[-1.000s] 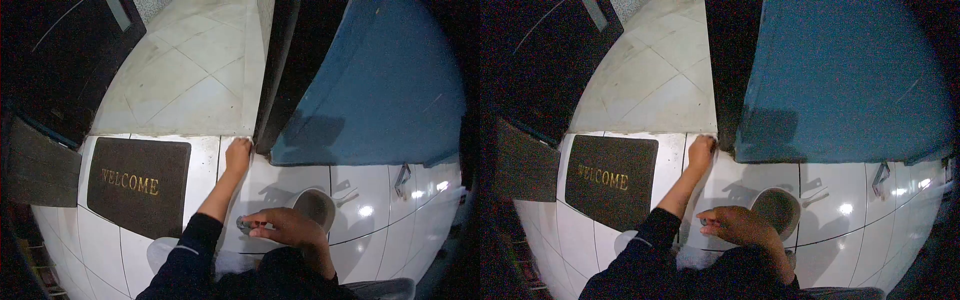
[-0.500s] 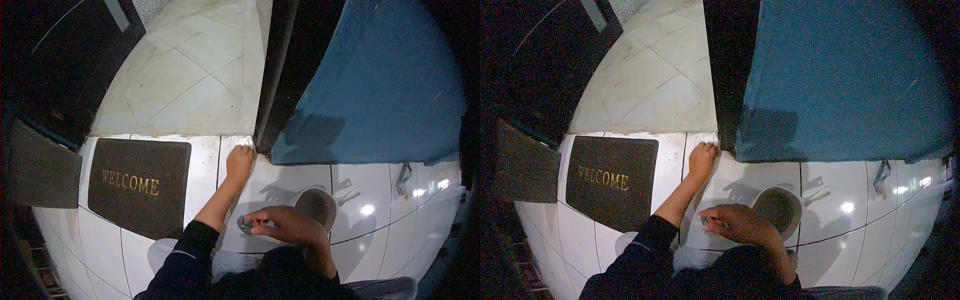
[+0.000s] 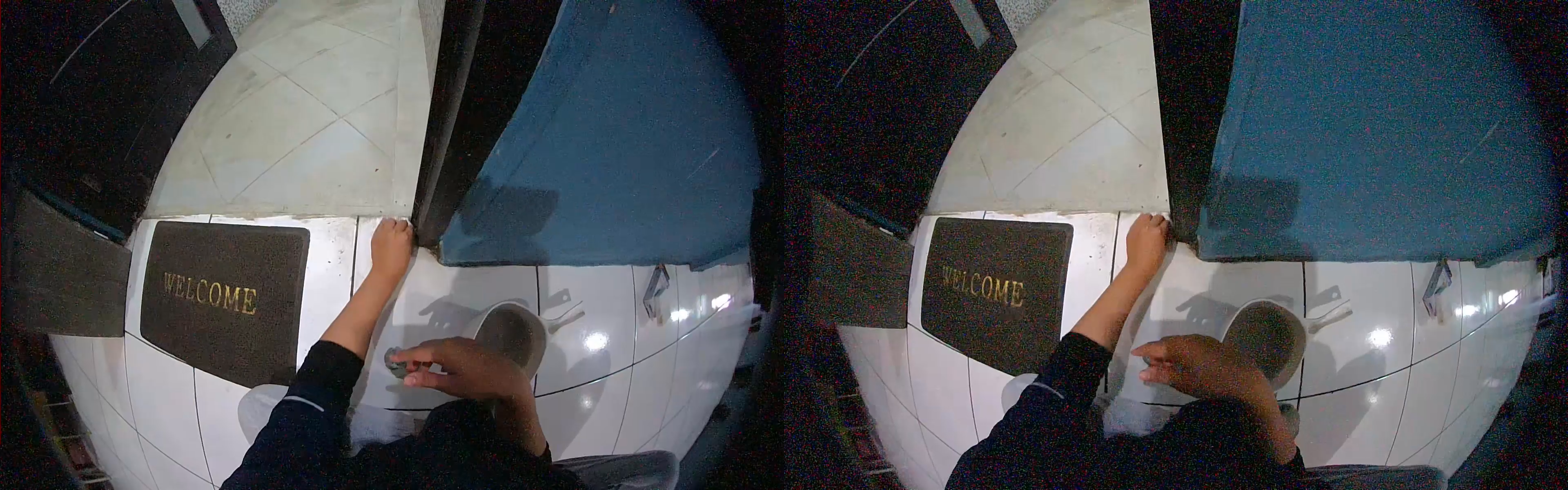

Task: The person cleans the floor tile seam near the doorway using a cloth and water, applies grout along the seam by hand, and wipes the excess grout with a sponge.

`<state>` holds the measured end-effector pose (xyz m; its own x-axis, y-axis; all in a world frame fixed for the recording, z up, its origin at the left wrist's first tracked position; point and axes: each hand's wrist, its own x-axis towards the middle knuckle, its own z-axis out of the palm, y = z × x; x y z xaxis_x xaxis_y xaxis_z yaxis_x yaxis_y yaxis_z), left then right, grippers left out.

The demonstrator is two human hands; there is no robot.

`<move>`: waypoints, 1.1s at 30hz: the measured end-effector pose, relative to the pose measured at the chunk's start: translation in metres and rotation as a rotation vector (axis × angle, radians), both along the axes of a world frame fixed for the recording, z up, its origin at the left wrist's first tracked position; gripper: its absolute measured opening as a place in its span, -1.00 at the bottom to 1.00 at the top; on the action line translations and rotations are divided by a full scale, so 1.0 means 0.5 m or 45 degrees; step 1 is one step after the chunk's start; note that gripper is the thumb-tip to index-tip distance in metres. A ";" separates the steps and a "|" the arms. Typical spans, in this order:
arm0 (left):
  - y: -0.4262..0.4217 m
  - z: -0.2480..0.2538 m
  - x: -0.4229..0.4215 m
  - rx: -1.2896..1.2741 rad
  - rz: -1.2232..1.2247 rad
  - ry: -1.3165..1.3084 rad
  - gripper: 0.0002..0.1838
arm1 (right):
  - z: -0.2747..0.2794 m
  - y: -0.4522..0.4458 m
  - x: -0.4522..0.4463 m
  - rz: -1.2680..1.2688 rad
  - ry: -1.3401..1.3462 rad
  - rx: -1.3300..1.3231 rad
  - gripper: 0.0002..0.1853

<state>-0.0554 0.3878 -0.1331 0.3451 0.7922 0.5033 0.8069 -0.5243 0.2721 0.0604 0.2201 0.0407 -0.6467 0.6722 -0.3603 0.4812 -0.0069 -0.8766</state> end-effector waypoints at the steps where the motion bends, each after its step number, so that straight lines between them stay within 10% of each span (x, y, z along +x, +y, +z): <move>1: -0.013 -0.003 -0.002 0.008 -0.008 0.066 -0.91 | -0.008 -0.003 0.002 -0.002 0.025 0.065 -0.55; 33: 0.011 0.019 0.008 -0.080 0.144 0.003 -0.91 | -0.016 -0.007 0.023 -0.059 0.118 -0.017 -0.51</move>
